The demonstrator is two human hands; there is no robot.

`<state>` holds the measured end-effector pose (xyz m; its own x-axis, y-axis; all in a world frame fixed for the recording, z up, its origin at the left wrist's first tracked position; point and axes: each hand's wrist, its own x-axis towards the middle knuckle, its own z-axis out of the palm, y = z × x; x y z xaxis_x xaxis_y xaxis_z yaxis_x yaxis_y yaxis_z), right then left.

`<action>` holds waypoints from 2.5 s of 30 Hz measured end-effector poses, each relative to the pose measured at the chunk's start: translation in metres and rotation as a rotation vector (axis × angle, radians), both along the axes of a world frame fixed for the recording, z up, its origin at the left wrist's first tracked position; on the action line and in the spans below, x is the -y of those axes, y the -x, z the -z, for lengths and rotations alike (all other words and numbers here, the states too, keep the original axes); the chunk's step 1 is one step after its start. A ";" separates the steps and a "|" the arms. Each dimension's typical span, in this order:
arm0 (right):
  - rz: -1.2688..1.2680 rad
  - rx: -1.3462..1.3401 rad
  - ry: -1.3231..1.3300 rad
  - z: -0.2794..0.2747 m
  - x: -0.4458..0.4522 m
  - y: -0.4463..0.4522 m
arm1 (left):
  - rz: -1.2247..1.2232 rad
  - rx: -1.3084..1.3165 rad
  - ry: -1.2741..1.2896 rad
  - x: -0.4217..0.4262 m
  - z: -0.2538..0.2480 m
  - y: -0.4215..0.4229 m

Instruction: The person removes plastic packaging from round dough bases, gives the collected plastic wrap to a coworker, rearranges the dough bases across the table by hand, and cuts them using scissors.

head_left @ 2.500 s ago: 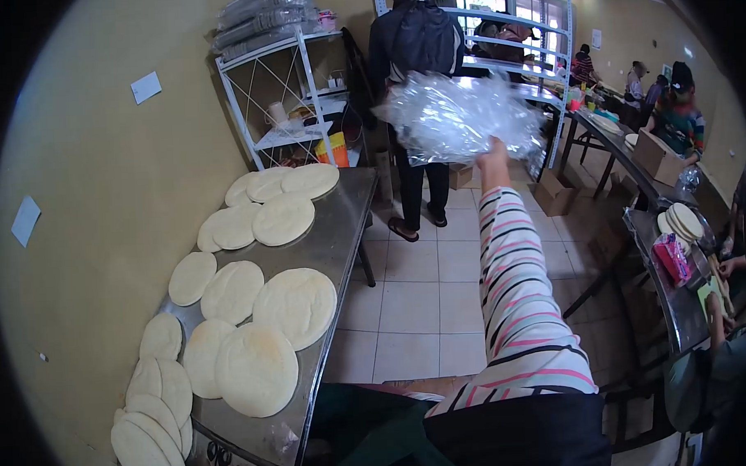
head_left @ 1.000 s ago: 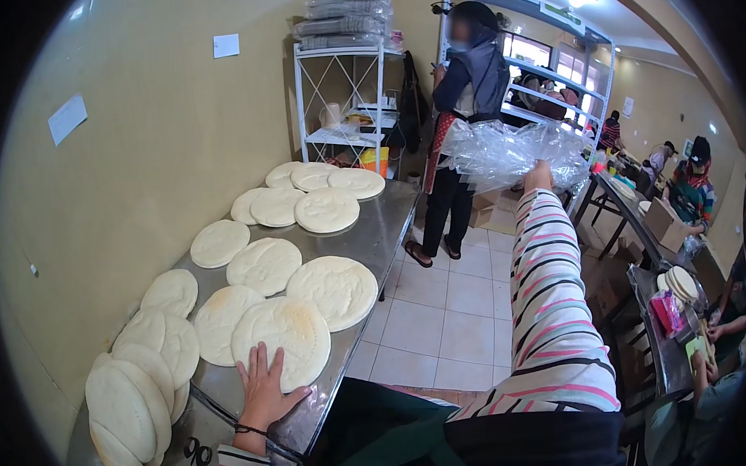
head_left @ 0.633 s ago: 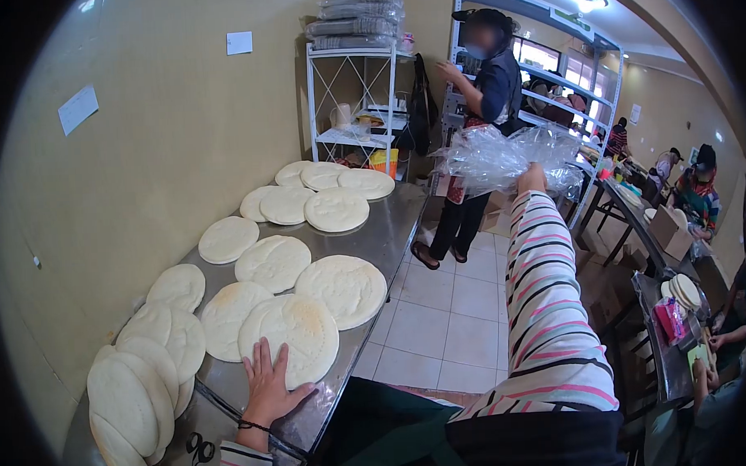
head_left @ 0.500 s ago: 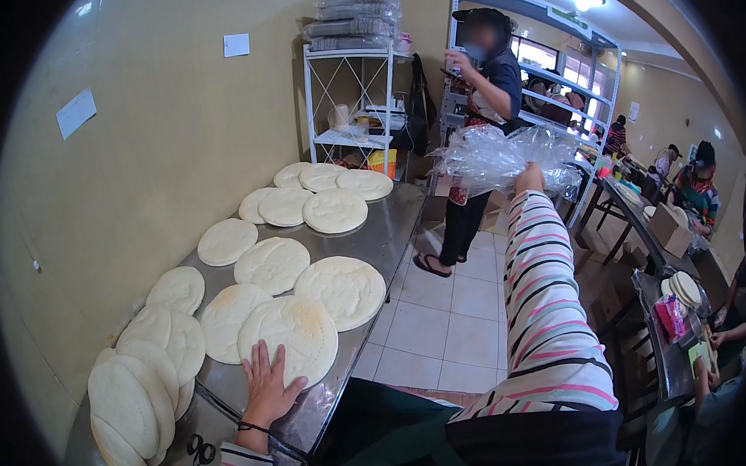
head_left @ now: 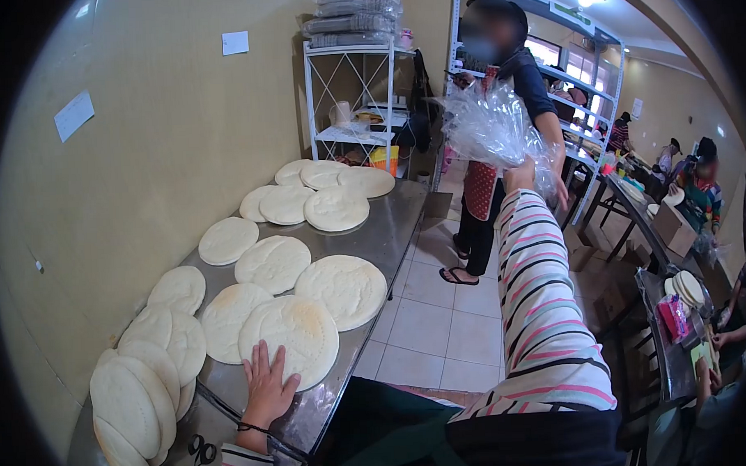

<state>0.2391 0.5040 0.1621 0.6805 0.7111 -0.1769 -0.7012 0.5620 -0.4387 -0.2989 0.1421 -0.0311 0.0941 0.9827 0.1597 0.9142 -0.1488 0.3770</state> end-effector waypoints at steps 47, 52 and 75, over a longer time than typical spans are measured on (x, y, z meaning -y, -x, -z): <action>-0.545 2.277 -0.808 0.194 0.240 0.387 | -1.503 1.967 -0.950 0.251 -0.012 0.185; -0.544 2.289 -0.803 0.192 0.242 0.385 | -1.295 1.968 -1.305 0.240 -0.043 0.202; -0.548 2.265 -0.778 0.199 0.237 0.389 | -1.457 1.325 -0.356 0.241 -0.018 0.269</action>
